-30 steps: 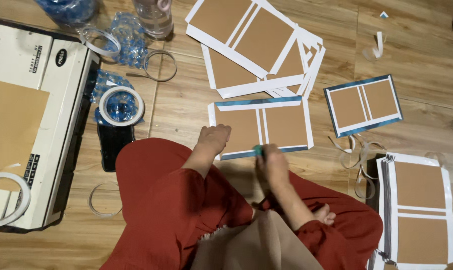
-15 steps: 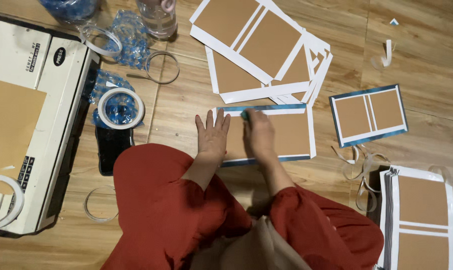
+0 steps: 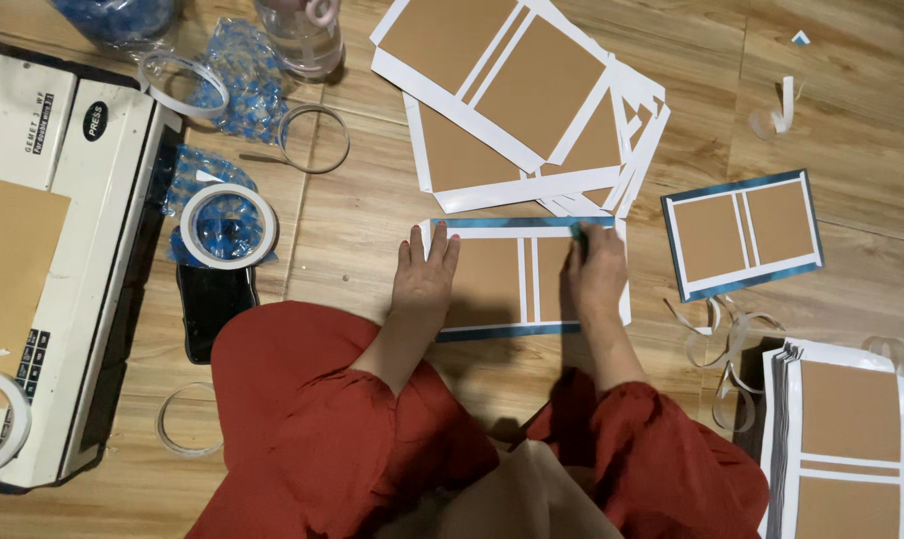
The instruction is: The person sits on the floor and assembles cardboard frames by applying white tape to the edges of brown cardboard pieces. They use a green tool to smooth the tape and stack the completed frames.
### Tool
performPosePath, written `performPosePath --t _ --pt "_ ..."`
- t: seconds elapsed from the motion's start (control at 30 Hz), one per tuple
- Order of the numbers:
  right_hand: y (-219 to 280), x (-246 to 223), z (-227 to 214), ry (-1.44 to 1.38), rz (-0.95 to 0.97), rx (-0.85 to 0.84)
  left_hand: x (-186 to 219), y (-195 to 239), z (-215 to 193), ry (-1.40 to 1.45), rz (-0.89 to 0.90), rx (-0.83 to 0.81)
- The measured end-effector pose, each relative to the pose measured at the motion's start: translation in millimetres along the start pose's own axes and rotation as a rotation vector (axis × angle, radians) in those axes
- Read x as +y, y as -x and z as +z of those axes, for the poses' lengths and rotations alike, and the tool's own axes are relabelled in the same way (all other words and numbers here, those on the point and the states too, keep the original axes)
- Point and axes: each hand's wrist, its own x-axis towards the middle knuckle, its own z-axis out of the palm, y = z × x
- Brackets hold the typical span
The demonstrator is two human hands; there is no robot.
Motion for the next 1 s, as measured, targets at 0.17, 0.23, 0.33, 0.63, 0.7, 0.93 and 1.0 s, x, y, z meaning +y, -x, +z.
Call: performPosePath --t 0.17,0.23,0.33,0.63,0.7,0.93,1.0 --pt "-3 3 10 -0.101 -0.008 0.077 3 11 -12 -0.032 -0.024 0.072" --pt "-4 7 10 -0.094 -0.049 0.053 2 12 -14 -0.017 -0.012 0.096" --pt "-6 33 20 -0.025 0.021 0.063 2 14 -5 -0.013 -0.001 0.100" --pt "-13 43 14 0.012 0.058 0.118 1 4 1 -0.017 -0.001 0.101" --pt "-8 25 6 0.016 0.032 0.100 2 -1 6 -0.023 -0.005 0.086" --pt "10 -73 40 -0.104 -0.098 0.081 2 -8 23 -0.023 -0.017 0.334" --pt "30 -109 41 -0.144 -0.216 0.018 6 -7 37 -0.036 -0.023 0.376"
